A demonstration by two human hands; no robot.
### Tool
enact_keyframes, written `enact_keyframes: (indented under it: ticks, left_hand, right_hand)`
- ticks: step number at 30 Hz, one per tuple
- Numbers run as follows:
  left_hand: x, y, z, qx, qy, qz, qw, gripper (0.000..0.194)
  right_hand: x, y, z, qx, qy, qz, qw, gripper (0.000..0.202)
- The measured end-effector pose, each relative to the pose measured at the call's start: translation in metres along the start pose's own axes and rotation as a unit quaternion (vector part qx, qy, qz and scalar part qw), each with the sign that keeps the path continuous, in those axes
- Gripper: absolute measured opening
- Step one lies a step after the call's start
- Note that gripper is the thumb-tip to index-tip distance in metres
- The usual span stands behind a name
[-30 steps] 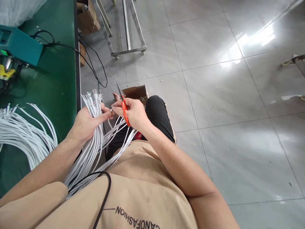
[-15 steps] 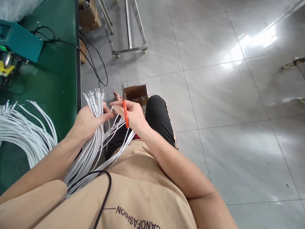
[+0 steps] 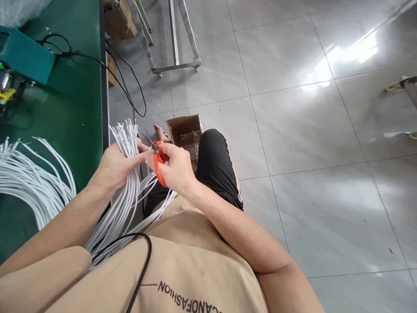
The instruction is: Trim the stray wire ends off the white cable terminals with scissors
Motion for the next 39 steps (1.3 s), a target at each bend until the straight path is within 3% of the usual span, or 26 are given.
enact_keyframes:
  ticks: [3,6,8,10,13,18,26,34,37,39]
  left_hand:
    - [-0.002,0.0,0.002,0.012,-0.02,-0.006,1.0,0.019]
    - [-0.003,0.001,0.002,0.035,-0.059,-0.028,0.997,0.021]
    - [-0.001,0.003,0.0,0.059,-0.089,-0.069,0.992,0.028]
    - [0.0,0.004,-0.003,0.075,-0.1,-0.1,0.987,0.032]
    - [-0.001,0.005,-0.008,0.07,-0.081,-0.099,0.989,0.03]
    - [0.001,0.003,-0.005,0.092,-0.068,-0.082,0.99,0.03]
    - [0.001,0.009,-0.011,0.072,-0.106,-0.076,0.989,0.024]
    - [0.001,0.005,-0.004,0.048,-0.096,-0.037,0.994,0.032]
    - [-0.001,0.005,-0.002,0.057,-0.101,-0.041,0.992,0.037]
    - [-0.002,0.005,-0.003,0.046,-0.108,-0.04,0.992,0.035]
  right_hand:
    - [0.001,0.005,-0.004,-0.057,-0.003,-0.009,0.998,0.028]
    - [-0.001,0.012,-0.002,-0.02,-0.01,-0.024,0.999,0.027]
    - [-0.006,0.015,-0.004,-0.028,-0.039,-0.01,0.999,0.026]
    - [-0.006,0.015,-0.012,-0.103,-0.09,-0.013,0.991,0.02]
    - [0.004,0.015,-0.017,-0.183,-0.149,-0.084,0.968,0.011]
    - [0.018,0.022,-0.001,-0.113,-0.134,-0.143,0.974,0.017]
    - [0.006,0.018,0.0,-0.071,-0.03,-0.037,0.996,0.019]
    - [0.004,0.019,0.004,-0.003,0.04,-0.034,0.999,0.024]
    - [0.001,0.02,0.002,0.029,-0.01,-0.022,0.999,0.031]
    - [-0.001,0.019,-0.005,0.002,-0.112,-0.03,0.993,0.035]
Point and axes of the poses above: each hand's wrist, its own y-axis towards the middle knuckle, its own z-axis out of the palm, x = y × z, the point moved 4 cm from there along y, towards the middle knuckle, and after that the axes turned 10 degrees about -y, right-handed, at the moved point
